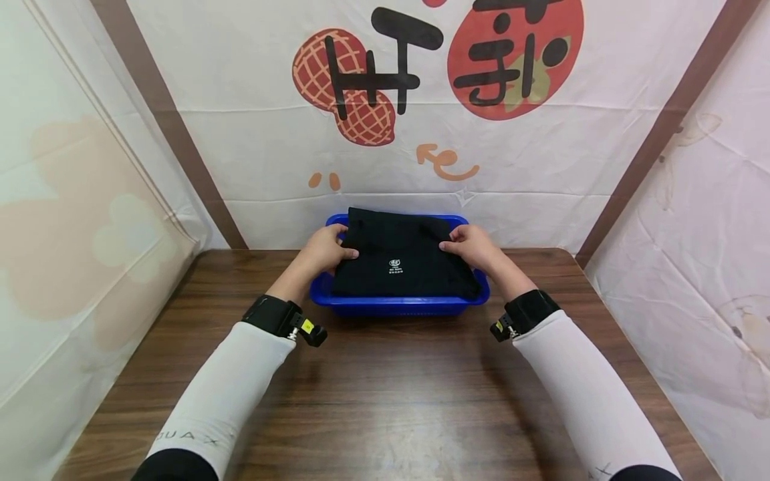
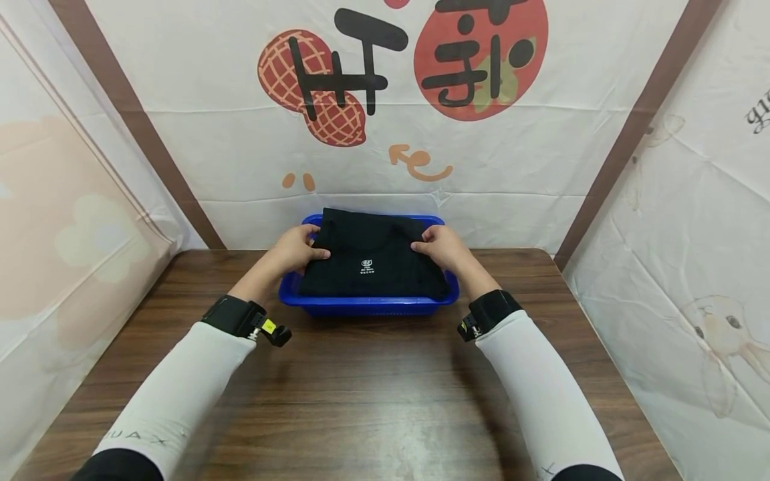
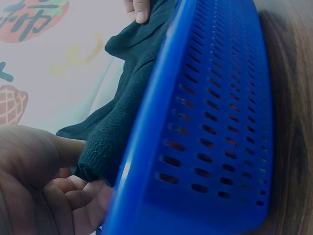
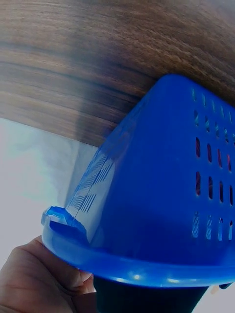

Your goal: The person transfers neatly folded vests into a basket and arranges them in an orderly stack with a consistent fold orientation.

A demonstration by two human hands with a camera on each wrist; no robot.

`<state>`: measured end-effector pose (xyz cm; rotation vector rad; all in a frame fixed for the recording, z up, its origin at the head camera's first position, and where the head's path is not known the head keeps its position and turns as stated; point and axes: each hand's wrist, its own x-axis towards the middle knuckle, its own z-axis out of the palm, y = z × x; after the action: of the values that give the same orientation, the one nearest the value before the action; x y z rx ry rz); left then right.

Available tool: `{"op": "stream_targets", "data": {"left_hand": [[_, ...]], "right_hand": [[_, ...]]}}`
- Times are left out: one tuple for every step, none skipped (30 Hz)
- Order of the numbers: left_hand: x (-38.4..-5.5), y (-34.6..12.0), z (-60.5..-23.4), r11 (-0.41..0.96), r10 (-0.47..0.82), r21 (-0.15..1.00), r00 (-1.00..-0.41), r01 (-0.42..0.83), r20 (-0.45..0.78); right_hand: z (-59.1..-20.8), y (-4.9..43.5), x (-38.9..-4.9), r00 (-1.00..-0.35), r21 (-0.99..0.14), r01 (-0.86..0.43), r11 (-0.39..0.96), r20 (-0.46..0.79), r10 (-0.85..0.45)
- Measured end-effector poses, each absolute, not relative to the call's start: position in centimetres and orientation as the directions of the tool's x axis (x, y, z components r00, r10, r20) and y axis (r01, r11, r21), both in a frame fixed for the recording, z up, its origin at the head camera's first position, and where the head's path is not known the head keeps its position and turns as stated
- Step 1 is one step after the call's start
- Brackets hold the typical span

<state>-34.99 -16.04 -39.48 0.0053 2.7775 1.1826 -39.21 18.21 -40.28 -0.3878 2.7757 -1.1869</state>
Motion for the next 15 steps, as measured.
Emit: {"op": "stream_targets", "data": {"left_hand": [[-35.0, -16.0, -39.5, 0.702, 0.051, 0.711, -0.993, -0.041, -0.108], [-35.0, -15.9, -39.6, 0.71, 0.05, 0.704, -0.993, -0.039, -0.106], [-35.0, -15.9, -39.6, 0.715, 0.048, 0.698, -0.994, -0.038, -0.103], [-35.1, -15.8, -39.7, 0.718, 0.044, 0.695, -0.994, -0.039, -0.101], [-35.1, -15.7, -39.7, 0.721, 0.04, 0.692, -0.994, -0.04, -0.1], [-35.1, -15.7, -39.7, 0.726, 0.039, 0.687, -0.994, -0.039, -0.097], [-35.1, -15.6, -39.8, 0.73, 0.036, 0.682, -0.995, -0.039, -0.095], [-35.1, -15.5, -39.8, 0.735, 0.033, 0.677, -0.995, -0.04, -0.095], [-35.1, -15.5, -39.9, 0.74, 0.031, 0.672, -0.995, -0.04, -0.093], [-35.1, -15.4, -39.9, 0.746, 0.028, 0.665, -0.995, -0.039, -0.091], [-35.2, -15.3, -40.0, 0.755, 0.027, 0.655, -0.996, -0.037, -0.087], [-35.2, -15.2, -40.0, 0.764, 0.025, 0.644, -0.996, -0.035, -0.084], [-35.2, -15.1, -40.1, 0.772, 0.023, 0.634, -0.996, -0.035, -0.083], [-35.3, -15.0, -40.1, 0.779, 0.021, 0.626, -0.996, -0.034, -0.081], [-35.3, -14.9, -40.1, 0.784, 0.02, 0.619, -0.997, -0.033, -0.079]], "right_hand": [[-40.3, 18.2, -39.2, -0.963, -0.719, -0.195, 0.667, 0.011, -0.27], [-40.3, 18.2, -39.2, -0.962, -0.714, -0.198, 0.671, 0.011, -0.271], [-40.3, 18.2, -39.2, -0.961, -0.709, -0.203, 0.675, 0.014, -0.275], [-40.4, 18.2, -39.3, -0.96, -0.704, -0.208, 0.679, 0.015, -0.28], [-40.4, 18.1, -39.2, -0.959, -0.7, -0.211, 0.682, 0.015, -0.282], [-40.3, 18.1, -39.2, -0.959, -0.696, -0.213, 0.686, 0.016, -0.282], [-40.3, 18.0, -39.2, -0.96, -0.69, -0.215, 0.691, 0.018, -0.281], [-40.3, 18.0, -39.1, -0.96, -0.683, -0.217, 0.697, 0.018, -0.28], [-40.2, 17.9, -39.1, -0.96, -0.677, -0.218, 0.703, 0.018, -0.28], [-40.2, 17.9, -39.1, -0.96, -0.67, -0.219, 0.709, 0.019, -0.278], [-40.2, 17.9, -39.1, -0.962, -0.665, -0.216, 0.715, 0.018, -0.274], [-40.2, 17.8, -39.0, -0.962, -0.659, -0.216, 0.72, 0.019, -0.271], [-40.2, 17.8, -39.1, -0.963, -0.655, -0.215, 0.725, 0.019, -0.269], [-40.2, 17.8, -39.1, -0.964, -0.649, -0.215, 0.73, 0.019, -0.266], [-40.2, 17.8, -39.1, -0.964, -0.645, -0.216, 0.733, 0.022, -0.265]]}}
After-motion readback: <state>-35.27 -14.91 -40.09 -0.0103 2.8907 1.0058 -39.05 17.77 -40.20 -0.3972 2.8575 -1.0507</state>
